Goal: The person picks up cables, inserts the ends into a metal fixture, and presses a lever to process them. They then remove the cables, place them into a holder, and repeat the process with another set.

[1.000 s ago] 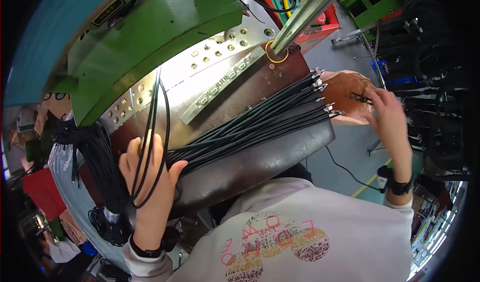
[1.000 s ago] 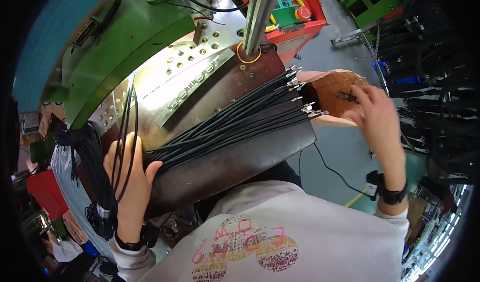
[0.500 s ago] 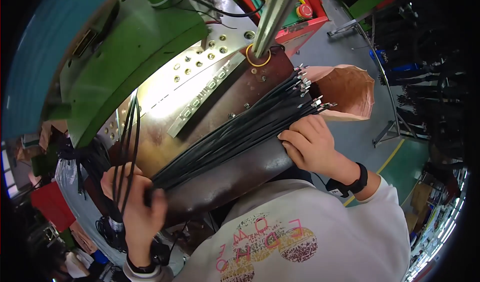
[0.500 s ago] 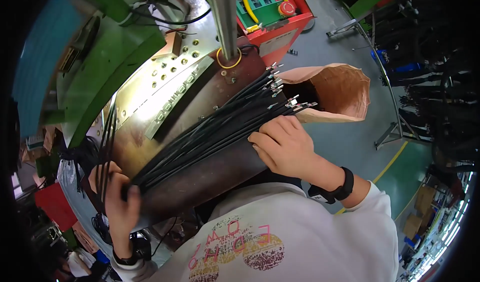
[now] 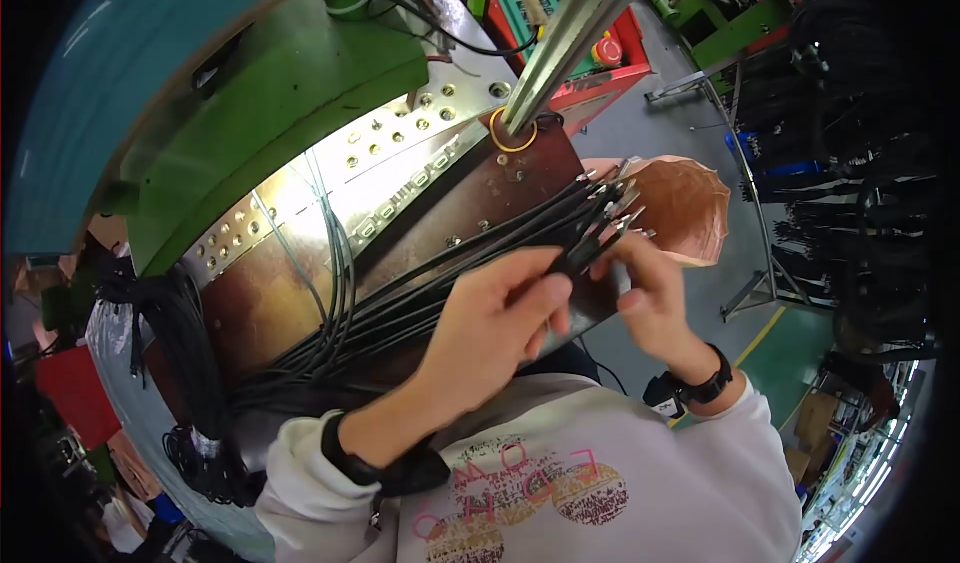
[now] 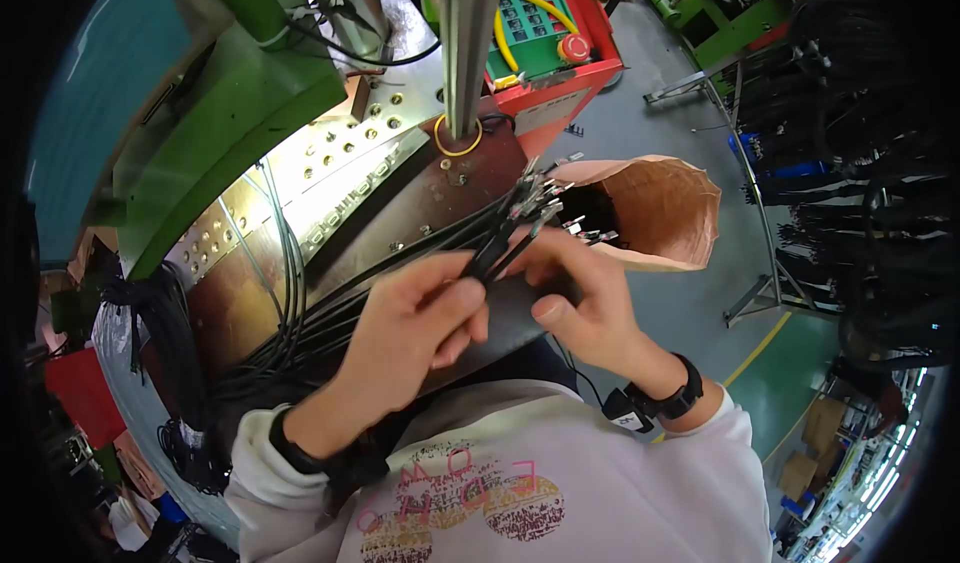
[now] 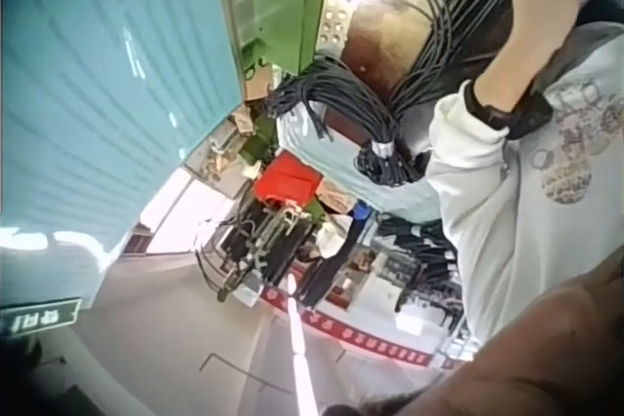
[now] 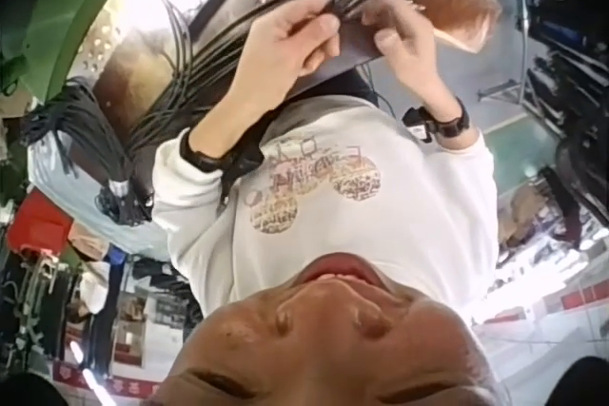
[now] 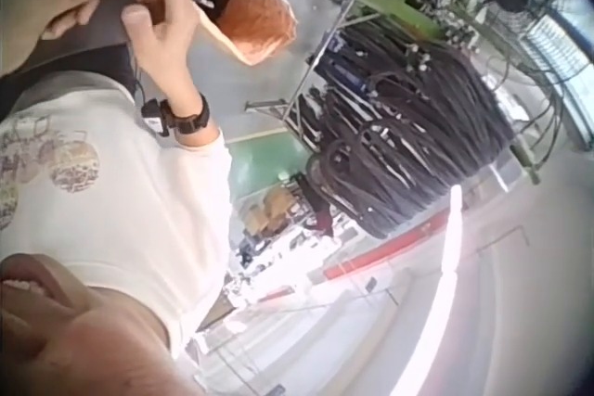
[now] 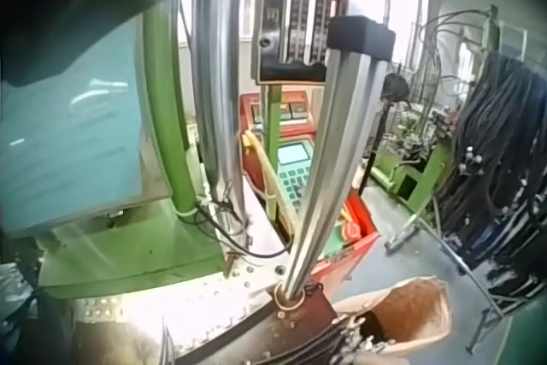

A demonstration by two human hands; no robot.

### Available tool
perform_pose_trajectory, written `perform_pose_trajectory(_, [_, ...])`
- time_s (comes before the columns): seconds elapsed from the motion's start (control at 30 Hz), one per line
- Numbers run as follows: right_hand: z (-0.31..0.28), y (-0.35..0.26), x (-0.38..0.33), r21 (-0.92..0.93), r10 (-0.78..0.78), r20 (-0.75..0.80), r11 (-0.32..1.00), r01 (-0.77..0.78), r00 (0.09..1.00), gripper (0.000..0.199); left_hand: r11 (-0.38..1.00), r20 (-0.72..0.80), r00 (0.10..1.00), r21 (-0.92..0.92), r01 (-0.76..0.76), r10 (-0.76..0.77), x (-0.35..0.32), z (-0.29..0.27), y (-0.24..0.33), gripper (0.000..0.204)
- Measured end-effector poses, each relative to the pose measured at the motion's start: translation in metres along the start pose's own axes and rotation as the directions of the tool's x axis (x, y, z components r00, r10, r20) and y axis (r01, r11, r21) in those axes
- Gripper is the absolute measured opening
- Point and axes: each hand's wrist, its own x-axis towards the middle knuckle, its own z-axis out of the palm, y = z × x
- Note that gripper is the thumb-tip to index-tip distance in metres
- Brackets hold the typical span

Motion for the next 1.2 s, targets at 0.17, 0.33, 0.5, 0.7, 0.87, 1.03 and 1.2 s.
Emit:
perform_pose_trajectory(0.17, [0.049, -0.01, 0.037, 0.466, 0.336, 0.256, 0.778, -0.42, 0.906, 0.028, 0.959, -0.187, 0.965, -0.179, -0.218, 0.184, -0.03, -0.019, -0.048, 0.032])
perform_pose_trajectory(0.33, [0.093, -0.019, 0.06, 0.348, 0.307, 0.415, 0.816, -0.461, 0.856, 0.029, 0.94, -0.311, 0.913, -0.126, -0.316, 0.265, -0.054, -0.034, -0.059, 0.035])
perform_pose_trajectory(0.5, [0.105, -0.019, 0.062, 0.189, 0.333, 0.606, 0.822, -0.538, 0.723, 0.03, 0.912, -0.346, 0.884, -0.147, -0.382, 0.314, -0.068, -0.039, -0.073, 0.032])
perform_pose_trajectory(0.7, [0.088, -0.035, 0.096, -0.29, 0.374, 0.75, 0.927, -0.238, 0.546, 0.033, 0.86, -0.304, 0.909, -0.337, -0.384, 0.286, -0.072, -0.047, -0.078, 0.029])
perform_pose_trajectory(0.87, [0.065, -0.001, 0.14, -0.581, -0.248, 0.521, 0.598, 0.552, 0.817, 0.043, 0.796, -0.345, 0.912, -0.476, -0.374, 0.222, -0.075, -0.044, -0.065, 0.031])
perform_pose_trajectory(1.03, [0.067, 0.026, 0.102, -0.503, -0.22, 0.497, 0.715, 0.486, 0.839, 0.03, 0.8, -0.412, 0.885, -0.446, -0.402, 0.215, -0.073, -0.042, -0.065, 0.029])
perform_pose_trajectory(1.2, [0.08, 0.005, 0.079, -0.502, -0.461, 0.528, 0.508, 0.7, 0.713, 0.031, 0.798, -0.382, 0.913, -0.501, -0.335, 0.144, -0.07, -0.034, -0.063, 0.028])
